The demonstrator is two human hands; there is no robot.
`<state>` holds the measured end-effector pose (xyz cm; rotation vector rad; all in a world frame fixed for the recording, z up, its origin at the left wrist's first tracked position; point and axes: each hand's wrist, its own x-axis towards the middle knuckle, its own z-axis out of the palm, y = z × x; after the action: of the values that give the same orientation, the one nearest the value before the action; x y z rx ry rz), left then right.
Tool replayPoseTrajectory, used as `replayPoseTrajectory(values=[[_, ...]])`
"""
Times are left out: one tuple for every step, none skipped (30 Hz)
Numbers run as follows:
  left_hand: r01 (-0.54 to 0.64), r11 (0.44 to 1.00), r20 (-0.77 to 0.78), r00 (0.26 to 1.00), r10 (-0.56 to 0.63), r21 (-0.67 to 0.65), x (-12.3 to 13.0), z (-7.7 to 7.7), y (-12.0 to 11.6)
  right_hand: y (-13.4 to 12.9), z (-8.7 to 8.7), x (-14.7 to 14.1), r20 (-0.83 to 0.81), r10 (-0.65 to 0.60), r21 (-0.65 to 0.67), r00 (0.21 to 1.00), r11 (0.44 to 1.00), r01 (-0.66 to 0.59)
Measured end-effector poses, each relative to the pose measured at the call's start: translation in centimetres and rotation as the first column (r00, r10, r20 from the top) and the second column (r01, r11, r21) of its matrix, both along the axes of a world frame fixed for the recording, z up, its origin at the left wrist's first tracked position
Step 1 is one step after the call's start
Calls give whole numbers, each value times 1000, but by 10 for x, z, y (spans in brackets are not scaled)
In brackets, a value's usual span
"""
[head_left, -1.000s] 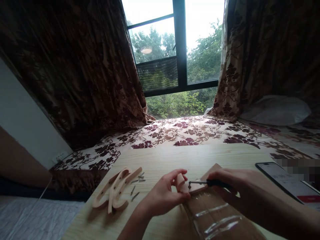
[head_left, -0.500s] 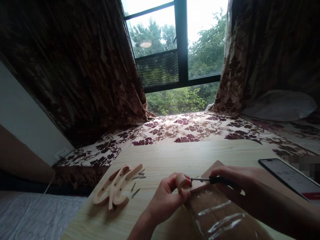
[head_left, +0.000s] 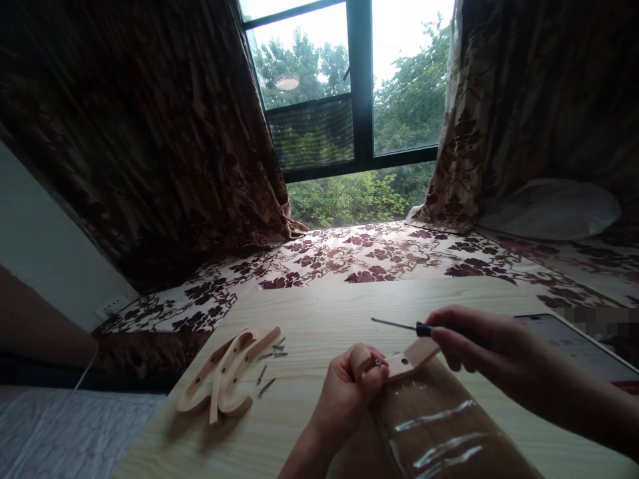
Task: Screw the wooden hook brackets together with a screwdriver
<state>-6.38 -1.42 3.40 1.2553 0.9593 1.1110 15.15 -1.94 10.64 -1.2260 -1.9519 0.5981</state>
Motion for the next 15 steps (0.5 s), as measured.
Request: replayPoseTrajectory(values=[[1, 1000, -6, 1000, -1, 4, -1, -1, 0, 3, 0, 1, -28, 61, -65, 998, 996, -63], [5, 1000, -14, 1000, -5, 10, -1, -2, 0, 6, 0, 1, -53, 125, -134, 991, 982, -131], [11, 1000, -21, 1000, -11, 18, -2, -2, 1, 8, 1, 1, -68, 174, -200, 982, 962, -185], [14, 1000, -27, 1000, -13, 26, -2, -3, 1, 9, 2, 1, -66, 198, -247, 978, 946, -208], [15, 999, -32, 999, -14, 33, -2, -4, 1, 11, 4, -1, -55, 210, -283, 976, 934, -217], [15, 999, -35, 999, -13, 36, -3, -4, 1, 12, 6, -3, -44, 209, -305, 977, 929, -212], [14, 999, -37, 999, -13, 35, -3, -5, 1, 14, 8, -6, -38, 199, -314, 979, 928, -201], [14, 999, -39, 999, -12, 34, -3, -5, 1, 15, 11, -11, -47, 181, -310, 982, 932, -186], [13, 999, -42, 999, -12, 35, -3, -5, 0, 17, 13, -16, -68, 165, -306, 984, 935, -178], [18, 999, -43, 999, -16, 40, -4, -4, 0, 19, 14, -21, -98, 155, -311, 983, 934, -179], [31, 999, -34, 999, -29, 44, -4, -3, -1, 21, 15, -27, -135, 152, -324, 979, 927, -189], [48, 998, -13, 999, -48, 45, -5, -2, -2, 22, 14, -32, -163, 161, -348, 973, 914, -210], [71, 997, 19, 997, -72, 41, -5, -1, -3, 23, 11, -37, -172, 182, -371, 968, 898, -235], [97, 995, 65, 993, -99, 33, -5, 0, -3, 24, 8, -41, -154, 206, -391, 966, 885, -251], [123, 992, 112, 986, -125, 25, -5, 1, -4, 24, 5, -44, -109, 234, -400, 966, 879, -258]])
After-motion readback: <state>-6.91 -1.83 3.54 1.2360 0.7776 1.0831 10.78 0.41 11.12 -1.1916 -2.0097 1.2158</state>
